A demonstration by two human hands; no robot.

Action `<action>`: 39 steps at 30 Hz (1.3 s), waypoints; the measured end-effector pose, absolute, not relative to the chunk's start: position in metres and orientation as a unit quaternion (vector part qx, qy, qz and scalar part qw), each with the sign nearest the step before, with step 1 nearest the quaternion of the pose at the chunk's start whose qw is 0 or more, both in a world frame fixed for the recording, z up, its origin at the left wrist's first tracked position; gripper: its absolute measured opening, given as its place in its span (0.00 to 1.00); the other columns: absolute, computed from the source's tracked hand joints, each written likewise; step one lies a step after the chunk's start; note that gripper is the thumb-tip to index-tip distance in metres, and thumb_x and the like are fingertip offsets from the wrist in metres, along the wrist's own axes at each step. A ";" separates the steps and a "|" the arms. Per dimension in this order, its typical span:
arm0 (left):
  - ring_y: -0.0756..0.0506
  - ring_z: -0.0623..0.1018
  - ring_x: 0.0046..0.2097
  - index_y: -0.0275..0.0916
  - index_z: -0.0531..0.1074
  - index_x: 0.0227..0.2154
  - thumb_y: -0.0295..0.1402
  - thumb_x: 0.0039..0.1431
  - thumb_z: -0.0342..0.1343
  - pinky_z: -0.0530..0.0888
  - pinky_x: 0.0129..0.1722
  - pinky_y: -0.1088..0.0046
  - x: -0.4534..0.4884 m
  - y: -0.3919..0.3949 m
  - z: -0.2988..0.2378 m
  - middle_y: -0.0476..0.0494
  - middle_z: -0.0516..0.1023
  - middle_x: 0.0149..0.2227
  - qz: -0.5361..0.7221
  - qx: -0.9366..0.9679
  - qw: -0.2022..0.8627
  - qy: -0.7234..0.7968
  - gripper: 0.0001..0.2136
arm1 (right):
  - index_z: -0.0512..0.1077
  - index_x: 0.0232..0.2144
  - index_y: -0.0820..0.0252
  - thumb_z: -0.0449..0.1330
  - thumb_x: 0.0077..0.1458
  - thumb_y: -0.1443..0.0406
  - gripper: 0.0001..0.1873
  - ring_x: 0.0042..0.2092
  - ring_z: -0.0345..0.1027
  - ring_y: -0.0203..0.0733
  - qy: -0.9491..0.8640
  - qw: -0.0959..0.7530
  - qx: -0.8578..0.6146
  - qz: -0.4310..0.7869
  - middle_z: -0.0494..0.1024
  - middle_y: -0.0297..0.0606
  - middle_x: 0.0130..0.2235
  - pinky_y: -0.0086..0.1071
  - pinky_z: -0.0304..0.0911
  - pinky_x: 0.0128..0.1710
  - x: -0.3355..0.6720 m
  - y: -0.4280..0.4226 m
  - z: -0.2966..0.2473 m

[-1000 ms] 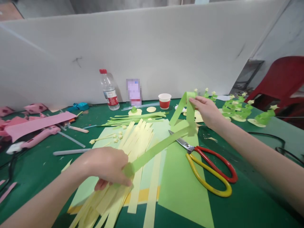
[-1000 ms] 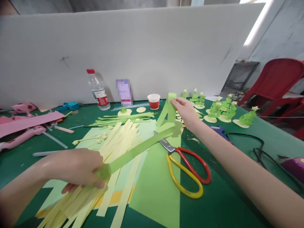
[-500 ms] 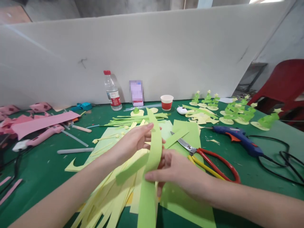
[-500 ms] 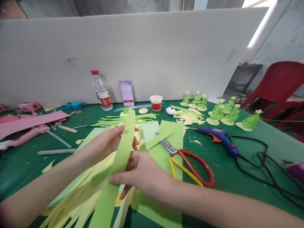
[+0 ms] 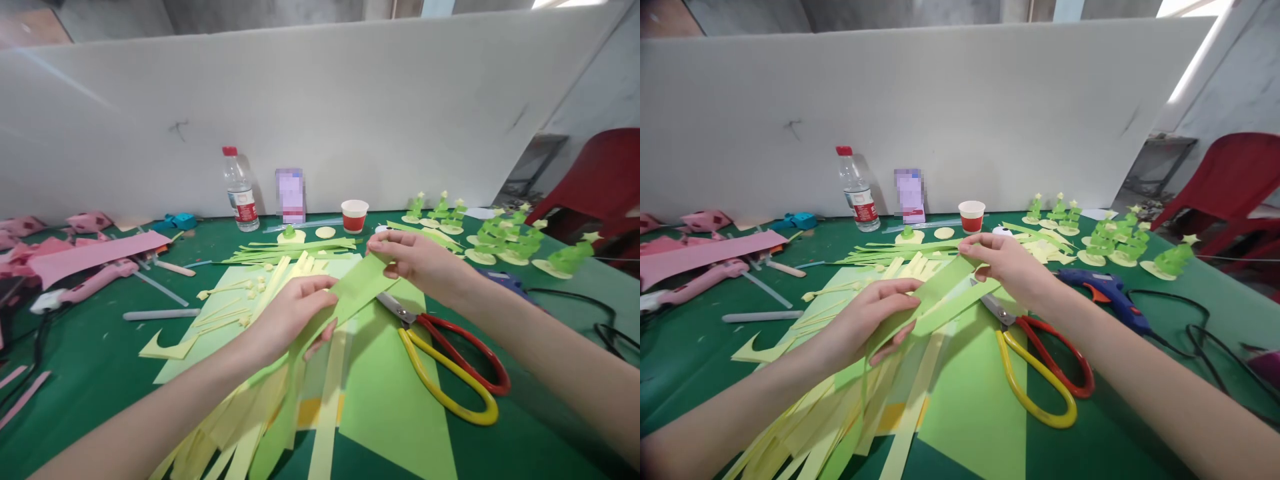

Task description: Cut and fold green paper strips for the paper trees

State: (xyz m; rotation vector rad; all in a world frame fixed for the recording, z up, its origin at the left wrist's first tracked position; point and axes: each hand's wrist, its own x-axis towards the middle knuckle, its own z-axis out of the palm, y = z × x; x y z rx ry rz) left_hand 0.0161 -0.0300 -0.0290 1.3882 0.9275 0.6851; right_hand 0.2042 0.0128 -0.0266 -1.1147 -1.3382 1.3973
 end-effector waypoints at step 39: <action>0.50 0.78 0.36 0.42 0.79 0.28 0.31 0.50 0.60 0.71 0.41 0.79 0.038 -0.041 0.002 0.53 0.81 0.27 0.396 0.601 0.641 0.265 0.03 | 0.74 0.22 0.53 0.61 0.43 0.67 0.04 0.35 0.63 0.37 -0.755 0.450 -0.351 0.324 0.69 0.34 0.32 0.28 0.60 0.29 0.203 -0.044 0.018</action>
